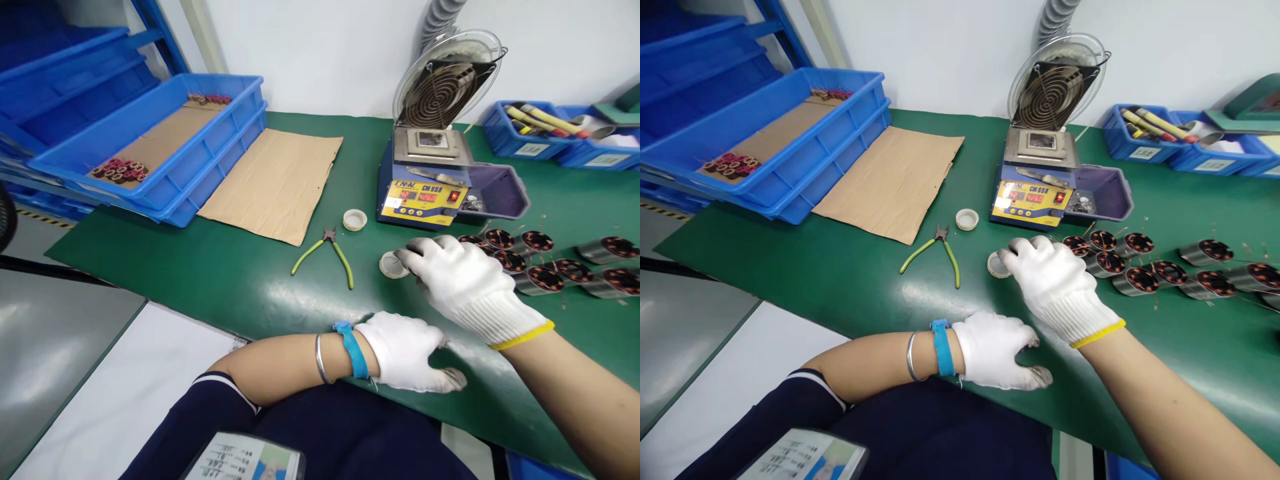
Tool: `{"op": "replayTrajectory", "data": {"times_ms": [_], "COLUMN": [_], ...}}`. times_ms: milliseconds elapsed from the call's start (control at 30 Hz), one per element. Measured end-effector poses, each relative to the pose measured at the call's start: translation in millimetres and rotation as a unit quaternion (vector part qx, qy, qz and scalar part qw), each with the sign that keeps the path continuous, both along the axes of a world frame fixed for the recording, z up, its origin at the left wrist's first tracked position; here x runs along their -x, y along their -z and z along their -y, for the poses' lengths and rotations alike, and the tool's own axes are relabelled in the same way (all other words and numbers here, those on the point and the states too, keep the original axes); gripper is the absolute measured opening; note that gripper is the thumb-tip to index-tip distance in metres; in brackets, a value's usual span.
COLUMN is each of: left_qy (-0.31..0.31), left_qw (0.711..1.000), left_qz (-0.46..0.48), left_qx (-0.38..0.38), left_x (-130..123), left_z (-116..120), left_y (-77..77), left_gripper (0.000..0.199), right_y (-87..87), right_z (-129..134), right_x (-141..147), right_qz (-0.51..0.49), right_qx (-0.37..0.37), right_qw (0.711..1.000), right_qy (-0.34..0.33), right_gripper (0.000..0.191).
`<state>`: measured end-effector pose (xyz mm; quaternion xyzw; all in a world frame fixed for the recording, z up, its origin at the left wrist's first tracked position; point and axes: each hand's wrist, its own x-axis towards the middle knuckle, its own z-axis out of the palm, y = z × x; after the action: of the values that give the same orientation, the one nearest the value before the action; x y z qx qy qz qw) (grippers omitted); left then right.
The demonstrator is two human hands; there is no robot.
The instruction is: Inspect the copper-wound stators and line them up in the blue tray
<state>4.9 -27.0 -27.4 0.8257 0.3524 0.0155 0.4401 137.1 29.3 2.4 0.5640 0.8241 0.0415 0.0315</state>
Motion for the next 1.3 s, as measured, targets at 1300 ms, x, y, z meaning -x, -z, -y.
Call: {"op": "replayTrajectory", "data": {"times_ms": [1300], "left_qy": [0.081], "left_qw": [0.989], "left_qz": [-0.033], "left_qx": [-0.117], "left_x": [-0.8], "left_z": [-11.8], "left_y": [8.7], "left_gripper": [0.073], "right_y": [-85.6], "right_z": [-212.5], "right_x": [1.7], "right_qz": [-0.114], "right_qx": [-0.109], "right_qw": [0.956], "right_qy": [0.249], "right_gripper": [0.083]}}
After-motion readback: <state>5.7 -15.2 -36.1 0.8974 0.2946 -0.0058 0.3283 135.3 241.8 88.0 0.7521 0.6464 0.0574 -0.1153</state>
